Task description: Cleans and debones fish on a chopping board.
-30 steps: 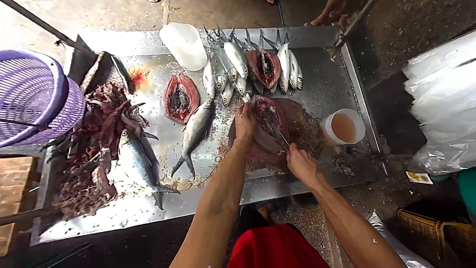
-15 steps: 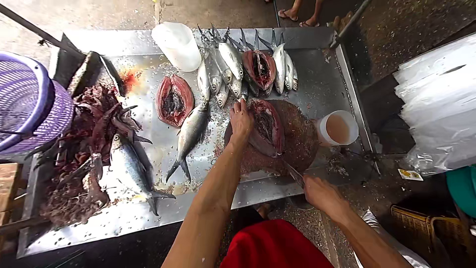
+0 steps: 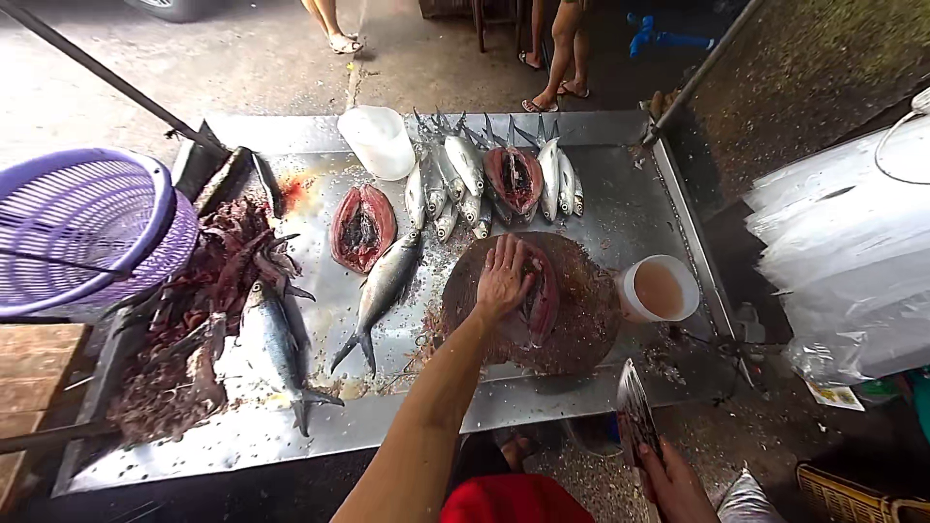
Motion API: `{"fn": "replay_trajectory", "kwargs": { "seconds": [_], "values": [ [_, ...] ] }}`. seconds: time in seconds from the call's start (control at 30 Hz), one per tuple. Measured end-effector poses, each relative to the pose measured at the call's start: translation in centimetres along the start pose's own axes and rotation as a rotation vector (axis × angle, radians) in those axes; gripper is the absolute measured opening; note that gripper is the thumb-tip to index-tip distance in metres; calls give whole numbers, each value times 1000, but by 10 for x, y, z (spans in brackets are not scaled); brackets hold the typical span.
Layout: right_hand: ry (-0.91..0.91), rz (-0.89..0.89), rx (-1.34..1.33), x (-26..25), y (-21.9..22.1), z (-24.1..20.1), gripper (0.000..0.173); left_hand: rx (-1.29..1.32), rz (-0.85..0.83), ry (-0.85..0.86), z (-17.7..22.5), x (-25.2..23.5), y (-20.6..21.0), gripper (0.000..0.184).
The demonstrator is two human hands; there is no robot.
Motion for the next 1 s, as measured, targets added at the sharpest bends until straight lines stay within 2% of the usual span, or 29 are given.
{"fn": "replay_trajectory", "kwargs": {
  "seconds": [0.1,0.2,0.27,0.3,0.4,0.47,0.53,0.7,1.0],
  "values": [
    [-66,23,-85,-30,12,-18,42,53,-34,-94,18,66,10,81],
    [-130,26,-108,-69,26,-52,36,140,-117,-78,45,133,10,83],
    [-190,5,-139,-91,34,-84,43,283,-163,-38,49,160,-2,81],
    [-219,-14,-149,-101,38,-100,49,341,-132,-37,42,166,-11,77],
    [-335,-95,-175,-134,54,-147,66,351,57,-138,-11,149,-35,60],
    [-408,-160,-124,-157,68,-174,67,285,66,-197,-43,130,-31,57],
    [-428,-190,-46,-178,80,-195,65,250,20,-188,-57,116,-21,57],
    [-398,-215,138,-213,94,-219,62,126,-21,-195,-54,110,-7,59],
    [-382,-255,294,-217,93,-232,61,62,-19,-189,-53,110,-2,59]
  ]
}}
Point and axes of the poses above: each hand's wrist, its own x-axis away from the middle knuckle, its own y-axis out of the palm, z = x × y, the point moved 4 cm from there along -x, towards the middle knuckle, and after that the axes turned 7 degrees about -y, right-handed, at the moved point
